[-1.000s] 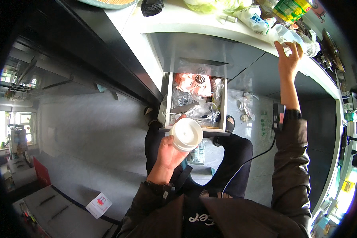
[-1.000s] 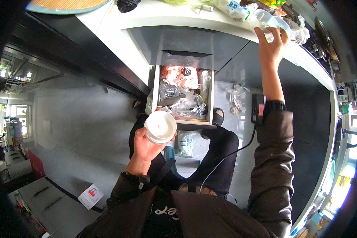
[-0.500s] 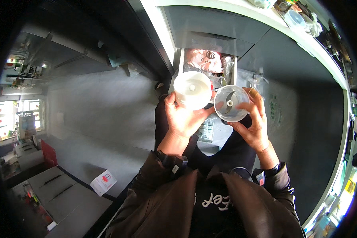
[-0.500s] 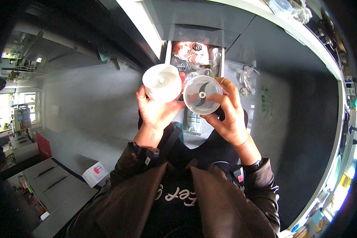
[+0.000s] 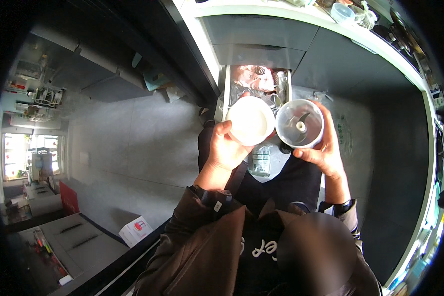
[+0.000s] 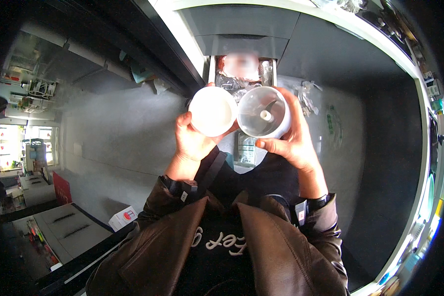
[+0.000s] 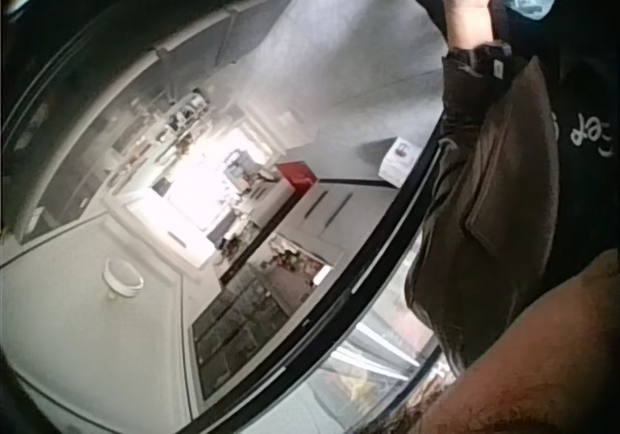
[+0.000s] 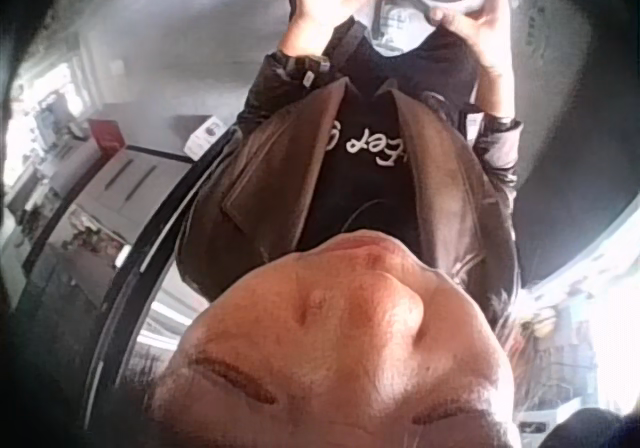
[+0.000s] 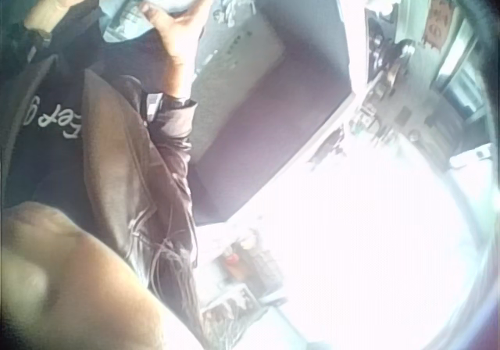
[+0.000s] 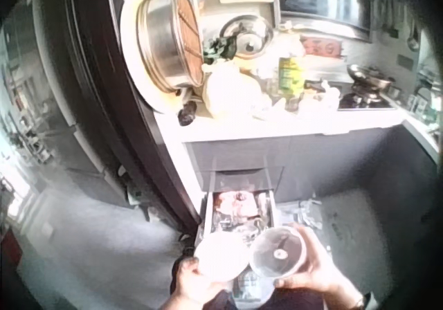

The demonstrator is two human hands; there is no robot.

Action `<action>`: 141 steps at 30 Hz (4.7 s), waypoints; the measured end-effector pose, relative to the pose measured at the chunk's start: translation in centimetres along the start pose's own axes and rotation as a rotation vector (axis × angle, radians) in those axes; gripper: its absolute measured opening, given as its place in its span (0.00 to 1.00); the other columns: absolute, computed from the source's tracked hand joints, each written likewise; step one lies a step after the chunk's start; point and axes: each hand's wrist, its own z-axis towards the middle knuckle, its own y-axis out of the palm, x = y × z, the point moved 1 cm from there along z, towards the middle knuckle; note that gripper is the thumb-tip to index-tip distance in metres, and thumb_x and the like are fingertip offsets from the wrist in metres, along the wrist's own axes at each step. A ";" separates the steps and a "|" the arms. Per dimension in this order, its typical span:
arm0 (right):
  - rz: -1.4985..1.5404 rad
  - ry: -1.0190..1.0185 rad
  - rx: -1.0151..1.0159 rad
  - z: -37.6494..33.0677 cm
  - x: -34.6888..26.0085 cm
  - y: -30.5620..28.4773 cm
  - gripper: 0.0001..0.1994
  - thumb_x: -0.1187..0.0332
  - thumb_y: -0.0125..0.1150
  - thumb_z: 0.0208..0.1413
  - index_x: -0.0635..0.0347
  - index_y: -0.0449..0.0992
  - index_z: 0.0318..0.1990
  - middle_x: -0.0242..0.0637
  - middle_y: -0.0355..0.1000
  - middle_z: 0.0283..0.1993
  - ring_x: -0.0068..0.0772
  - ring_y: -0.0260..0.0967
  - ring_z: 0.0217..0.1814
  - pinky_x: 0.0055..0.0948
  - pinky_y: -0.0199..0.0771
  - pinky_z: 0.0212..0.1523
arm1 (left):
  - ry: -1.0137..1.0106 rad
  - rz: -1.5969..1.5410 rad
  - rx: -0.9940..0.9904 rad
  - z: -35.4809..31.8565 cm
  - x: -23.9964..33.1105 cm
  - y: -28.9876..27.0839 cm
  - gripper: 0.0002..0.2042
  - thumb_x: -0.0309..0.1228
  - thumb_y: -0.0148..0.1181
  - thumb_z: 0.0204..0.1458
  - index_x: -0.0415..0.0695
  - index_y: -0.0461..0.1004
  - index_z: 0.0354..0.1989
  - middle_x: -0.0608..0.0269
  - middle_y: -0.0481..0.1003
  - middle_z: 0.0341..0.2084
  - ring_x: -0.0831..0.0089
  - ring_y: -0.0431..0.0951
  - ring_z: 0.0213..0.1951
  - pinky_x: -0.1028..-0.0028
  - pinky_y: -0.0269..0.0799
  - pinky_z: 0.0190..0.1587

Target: The person sits on the floor and assembles a small plastic container by hand. They insert a white internal piece, attach a blue base, and then screw on a blue lid, completing the assembly.

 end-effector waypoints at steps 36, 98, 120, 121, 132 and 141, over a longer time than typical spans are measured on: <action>-1.050 -0.604 -0.340 -1.1 -3.9 2.9 0.39 0.78 0.77 0.34 0.40 0.75 0.60 0.45 0.65 0.63 0.54 0.64 0.66 0.47 0.80 0.60 | -0.360 0.453 0.113 -1.8 -0.9 -0.6 0.36 0.67 0.41 0.66 0.45 0.73 0.58 0.58 0.82 0.33 0.70 0.83 0.27 0.75 0.78 0.22; -0.935 -0.395 -0.369 -1.3 -4.5 2.0 0.43 0.67 0.83 0.30 0.53 0.71 0.61 0.46 0.64 0.62 0.55 0.67 0.64 0.49 0.75 0.61 | -0.218 0.731 -0.017 -2.1 -0.6 -0.3 0.33 0.58 0.57 0.63 0.42 0.68 0.65 0.57 0.73 0.57 0.67 0.72 0.62 0.65 0.68 0.64; -0.984 -0.533 -0.344 -2.4 -4.8 2.8 0.42 0.68 0.82 0.31 0.48 0.74 0.63 0.45 0.68 0.62 0.55 0.67 0.62 0.48 0.74 0.61 | -0.285 0.436 0.129 -2.6 -1.3 -0.4 0.33 0.57 0.54 0.65 0.40 0.70 0.66 0.54 0.76 0.59 0.66 0.75 0.60 0.64 0.70 0.65; -1.001 -0.569 -0.369 -2.4 -4.8 2.8 0.41 0.68 0.81 0.32 0.48 0.74 0.62 0.44 0.68 0.62 0.55 0.67 0.61 0.47 0.75 0.60 | -0.294 0.436 0.126 -2.6 -1.2 -0.4 0.33 0.57 0.54 0.65 0.40 0.70 0.66 0.54 0.76 0.58 0.66 0.76 0.60 0.65 0.71 0.64; -1.149 -0.720 -0.505 -2.6 -4.7 2.5 0.34 0.62 0.75 0.46 0.42 0.73 0.65 0.40 0.67 0.68 0.53 0.63 0.72 0.49 0.68 0.69 | -0.356 0.256 0.064 -2.6 -1.7 -0.2 0.30 0.54 0.55 0.66 0.41 0.70 0.64 0.55 0.77 0.56 0.66 0.79 0.56 0.64 0.76 0.59; -0.391 -0.102 -0.136 -2.7 -1.7 2.2 0.51 0.40 0.74 0.52 0.62 0.58 0.75 0.56 0.62 0.71 0.56 0.61 0.74 0.46 0.61 0.72 | -0.197 0.498 0.098 -2.3 -2.0 0.1 0.27 0.50 0.51 0.69 0.42 0.69 0.66 0.57 0.75 0.60 0.68 0.74 0.61 0.65 0.68 0.65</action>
